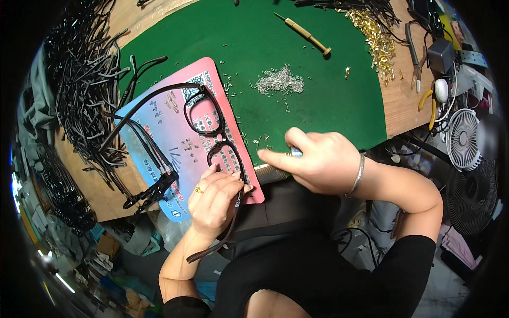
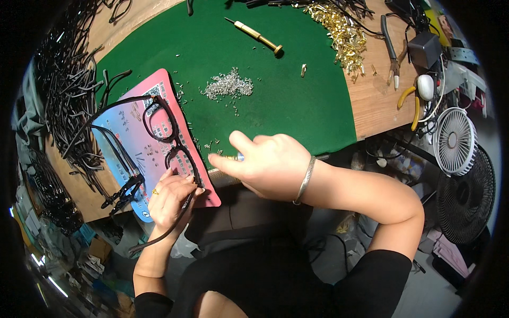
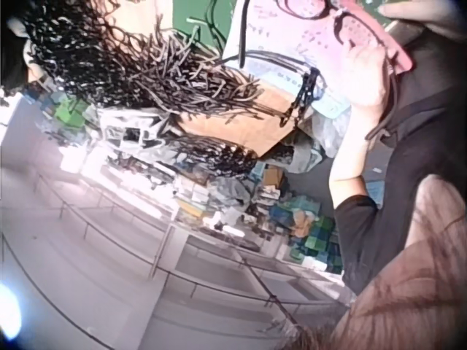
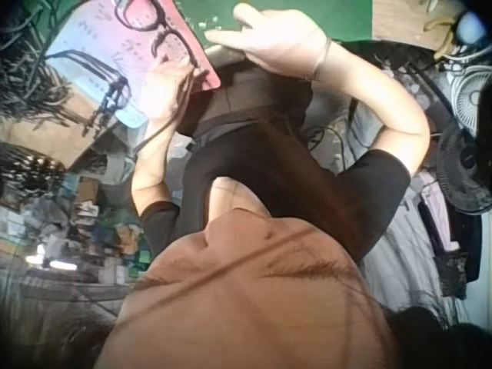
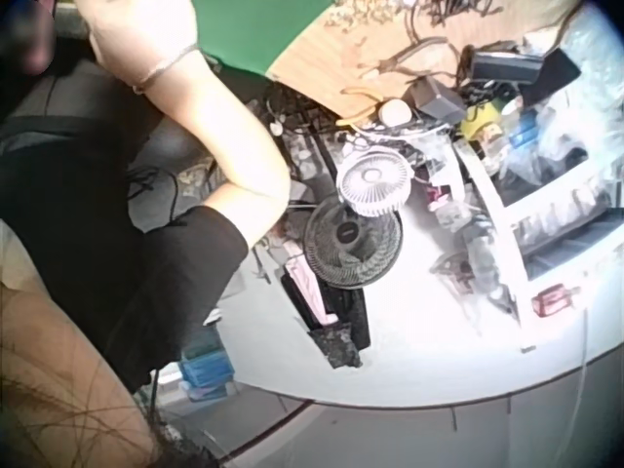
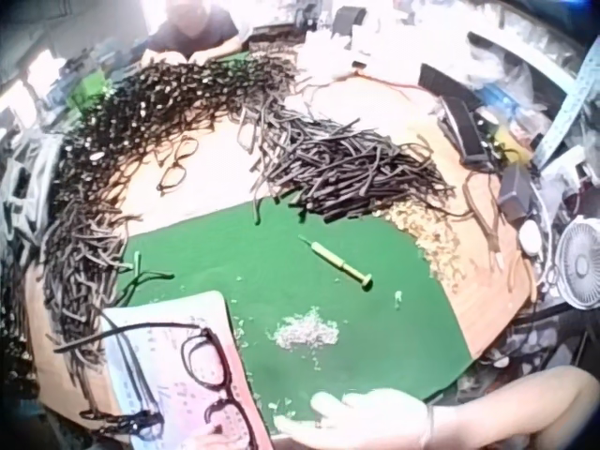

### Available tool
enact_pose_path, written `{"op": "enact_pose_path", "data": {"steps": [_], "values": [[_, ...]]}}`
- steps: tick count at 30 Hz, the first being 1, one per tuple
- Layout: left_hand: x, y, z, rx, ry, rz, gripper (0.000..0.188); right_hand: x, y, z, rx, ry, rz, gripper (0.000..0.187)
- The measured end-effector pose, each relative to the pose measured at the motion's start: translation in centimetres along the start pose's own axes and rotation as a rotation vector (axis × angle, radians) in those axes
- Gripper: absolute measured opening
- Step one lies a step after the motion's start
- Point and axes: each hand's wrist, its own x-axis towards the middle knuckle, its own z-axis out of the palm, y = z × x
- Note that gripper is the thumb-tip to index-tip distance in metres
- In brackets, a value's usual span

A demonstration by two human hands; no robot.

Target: The person repeatedly picks up black cables and small metallic connectors from a green work mat, inserts the connectors into the cable ends, and places the assembled units on a pink and blue card. The person continues this repetitive assembly process throughout the clip.

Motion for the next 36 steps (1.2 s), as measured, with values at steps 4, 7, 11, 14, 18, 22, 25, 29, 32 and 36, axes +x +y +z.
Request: {"op": "enact_pose_path", "data": {"steps": [4, 7, 11, 14, 18, 22, 25, 29, 32, 36], "values": [[-0.1, -0.6, 0.1, -0.06, 0.013, -0.016, 0.018, 0.0, -1.4, -0.7, 0.213, -0.105, -0.057, 0.042], [-0.2, -0.5, 0.3, -0.049, 0.03, -0.012, 0.013, 0.7, -1.7, 0.4, 0.171, -0.109, -0.054, 0.044], [-0.5, -0.5, 0.7, -0.061, 0.076, -0.031, 0.013, 0.9, -1.8, 0.9, 0.152, -0.099, -0.062, 0.045], [-0.6, -0.4, 0.8, -0.062, 0.089, -0.038, 0.013, 1.0, -1.8, 0.9, 0.15, -0.087, -0.074, 0.045], [-0.4, -0.3, 0.7, -0.059, 0.09, -0.032, 0.014, 0.9, -1.9, 1.0, 0.128, -0.06, -0.086, 0.045], [-0.1, -0.5, 0.6, -0.071, 0.074, -0.03, 0.014, 2.1, -1.2, 0.4, 0.141, -0.154, -0.132, 0.038], [-0.4, -0.7, 0.6, -0.092, 0.08, -0.02, 0.013, 2.4, -0.9, 0.8, 0.223, -0.209, -0.132, 0.03], [-0.4, -0.6, 0.6, -0.095, 0.084, -0.027, 0.014, 2.4, -0.9, 0.8, 0.243, -0.212, -0.126, 0.028], [-0.3, -0.8, 0.7, -0.104, 0.097, -0.019, 0.014, 2.5, -1.0, 0.6, 0.232, -0.23, -0.123, 0.027], [-0.4, -0.8, 0.8, -0.102, 0.097, -0.015, 0.014, 2.4, -1.1, 1.1, 0.239, -0.222, -0.128, 0.027]]}}
